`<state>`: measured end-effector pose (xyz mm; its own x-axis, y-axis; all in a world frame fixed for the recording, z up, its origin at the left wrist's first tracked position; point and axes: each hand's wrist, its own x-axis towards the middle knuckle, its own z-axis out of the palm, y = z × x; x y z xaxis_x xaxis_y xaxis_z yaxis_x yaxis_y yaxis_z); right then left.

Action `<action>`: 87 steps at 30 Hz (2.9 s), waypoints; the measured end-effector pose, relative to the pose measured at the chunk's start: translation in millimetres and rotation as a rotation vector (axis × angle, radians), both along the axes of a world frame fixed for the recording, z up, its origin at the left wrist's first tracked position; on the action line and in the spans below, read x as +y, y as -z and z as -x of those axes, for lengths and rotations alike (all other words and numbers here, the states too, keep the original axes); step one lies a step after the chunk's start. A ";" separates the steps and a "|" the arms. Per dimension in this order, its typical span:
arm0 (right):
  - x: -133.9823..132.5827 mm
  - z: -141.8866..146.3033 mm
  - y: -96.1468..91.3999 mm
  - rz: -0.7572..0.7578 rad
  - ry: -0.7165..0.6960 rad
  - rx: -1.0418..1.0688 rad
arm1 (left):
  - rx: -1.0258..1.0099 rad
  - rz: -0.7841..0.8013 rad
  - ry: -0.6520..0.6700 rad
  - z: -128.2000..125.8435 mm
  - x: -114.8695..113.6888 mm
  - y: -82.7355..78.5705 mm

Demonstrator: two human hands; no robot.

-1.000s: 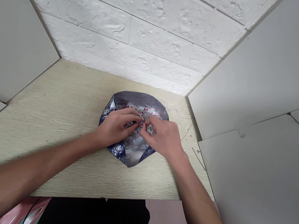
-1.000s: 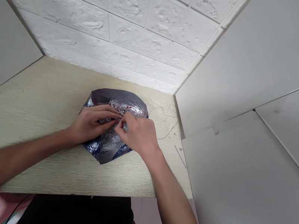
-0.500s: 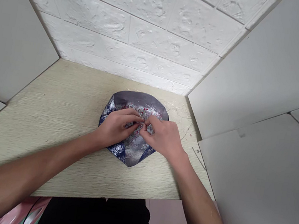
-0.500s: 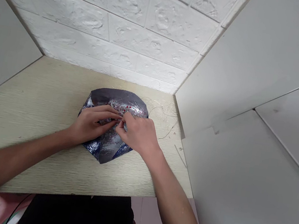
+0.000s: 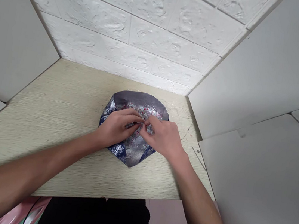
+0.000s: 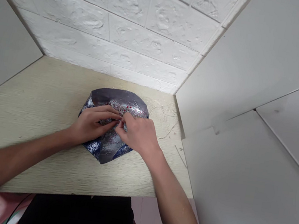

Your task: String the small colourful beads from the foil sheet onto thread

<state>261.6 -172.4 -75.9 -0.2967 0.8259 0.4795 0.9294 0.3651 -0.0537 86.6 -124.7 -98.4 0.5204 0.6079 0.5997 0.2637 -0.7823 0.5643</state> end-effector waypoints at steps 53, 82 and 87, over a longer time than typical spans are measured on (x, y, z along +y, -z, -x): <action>-0.9 -4.2 -10.3 0.276 -0.049 0.134 | 0.058 0.115 0.054 4.9 8.5 -5.1; 16.9 -14.9 -2.7 0.108 0.196 0.295 | -0.681 0.180 -0.266 34.2 32.0 -48.5; 11.2 -16.0 -11.3 0.137 0.188 0.354 | -0.494 0.119 -0.125 24.7 24.2 -40.8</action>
